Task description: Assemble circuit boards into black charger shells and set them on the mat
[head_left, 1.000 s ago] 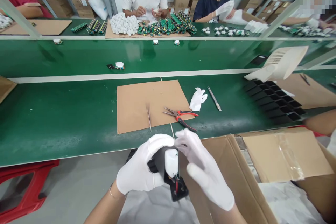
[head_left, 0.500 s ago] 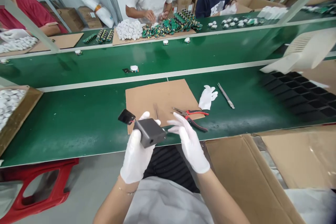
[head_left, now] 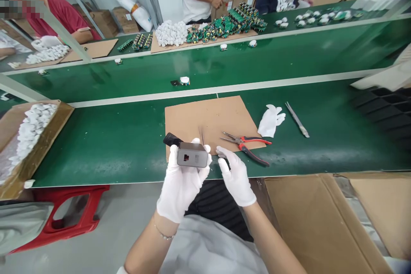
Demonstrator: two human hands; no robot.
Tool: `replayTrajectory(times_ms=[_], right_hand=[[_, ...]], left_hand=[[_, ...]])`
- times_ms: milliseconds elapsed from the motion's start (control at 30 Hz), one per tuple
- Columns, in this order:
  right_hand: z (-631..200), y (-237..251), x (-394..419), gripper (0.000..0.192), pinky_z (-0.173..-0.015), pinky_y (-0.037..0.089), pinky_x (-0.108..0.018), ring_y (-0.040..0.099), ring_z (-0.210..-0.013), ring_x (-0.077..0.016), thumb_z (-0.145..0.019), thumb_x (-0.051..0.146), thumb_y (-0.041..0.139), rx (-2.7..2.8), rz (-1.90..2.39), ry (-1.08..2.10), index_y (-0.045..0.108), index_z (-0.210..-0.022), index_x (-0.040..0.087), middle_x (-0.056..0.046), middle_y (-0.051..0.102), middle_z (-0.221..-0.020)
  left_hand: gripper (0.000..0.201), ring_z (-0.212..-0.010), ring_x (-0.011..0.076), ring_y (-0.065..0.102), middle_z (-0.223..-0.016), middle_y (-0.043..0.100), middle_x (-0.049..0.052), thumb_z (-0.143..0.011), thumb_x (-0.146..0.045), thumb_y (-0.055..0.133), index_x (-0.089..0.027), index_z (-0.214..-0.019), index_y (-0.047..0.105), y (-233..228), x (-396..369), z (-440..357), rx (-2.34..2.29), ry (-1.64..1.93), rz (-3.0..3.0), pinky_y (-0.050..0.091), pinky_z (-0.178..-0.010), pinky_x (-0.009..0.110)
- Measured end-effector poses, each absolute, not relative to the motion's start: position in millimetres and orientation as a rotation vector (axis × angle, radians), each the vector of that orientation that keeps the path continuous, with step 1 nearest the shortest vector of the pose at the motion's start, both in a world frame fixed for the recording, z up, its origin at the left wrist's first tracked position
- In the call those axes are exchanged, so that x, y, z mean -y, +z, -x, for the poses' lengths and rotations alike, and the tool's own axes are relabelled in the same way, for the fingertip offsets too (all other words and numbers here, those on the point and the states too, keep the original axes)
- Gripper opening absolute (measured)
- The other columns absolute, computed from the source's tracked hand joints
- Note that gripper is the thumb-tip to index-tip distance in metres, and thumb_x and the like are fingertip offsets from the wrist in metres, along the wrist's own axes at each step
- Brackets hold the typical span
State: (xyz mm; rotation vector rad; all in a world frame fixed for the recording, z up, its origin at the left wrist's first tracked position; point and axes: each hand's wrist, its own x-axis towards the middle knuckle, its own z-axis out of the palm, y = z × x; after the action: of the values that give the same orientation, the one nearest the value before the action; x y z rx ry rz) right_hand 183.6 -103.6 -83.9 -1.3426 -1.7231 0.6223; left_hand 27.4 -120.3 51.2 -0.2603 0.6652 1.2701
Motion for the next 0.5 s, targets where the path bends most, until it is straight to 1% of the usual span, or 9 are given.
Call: replayTrajectory(times_ms=[200,500], right_hand=[[-183.7,-85.6,103.9,0.033,-0.093,0.051,-0.043,0.064,-0.103,-0.0222,-0.099,0.036,0.042,1.73,1.339,0.611,0.056,-0.125,0.02,-0.009,0.066,-0.115],[-183.5,-86.4,104.3,0.032,-0.093,0.052,-0.043,0.064,-0.103,-0.0226,-0.098,0.035,0.043,1.731,1.342,0.6,0.057,-0.123,0.02,-0.009,0.067,-0.114]], left_hand=[[0.047,-0.095,0.0217,0.069,-0.111,0.063,0.014,-0.096,-0.05,0.043,-0.014,-0.125,0.055,49.7,122.4,-26.9,-0.658,1.238,0.228,0.061,-0.078,0.03],[0.049,-0.101,0.0241,0.067,-0.117,0.061,0.016,-0.096,-0.047,0.046,-0.011,-0.128,0.053,50.6,124.4,-27.0,-0.634,1.256,0.272,0.06,-0.084,0.033]])
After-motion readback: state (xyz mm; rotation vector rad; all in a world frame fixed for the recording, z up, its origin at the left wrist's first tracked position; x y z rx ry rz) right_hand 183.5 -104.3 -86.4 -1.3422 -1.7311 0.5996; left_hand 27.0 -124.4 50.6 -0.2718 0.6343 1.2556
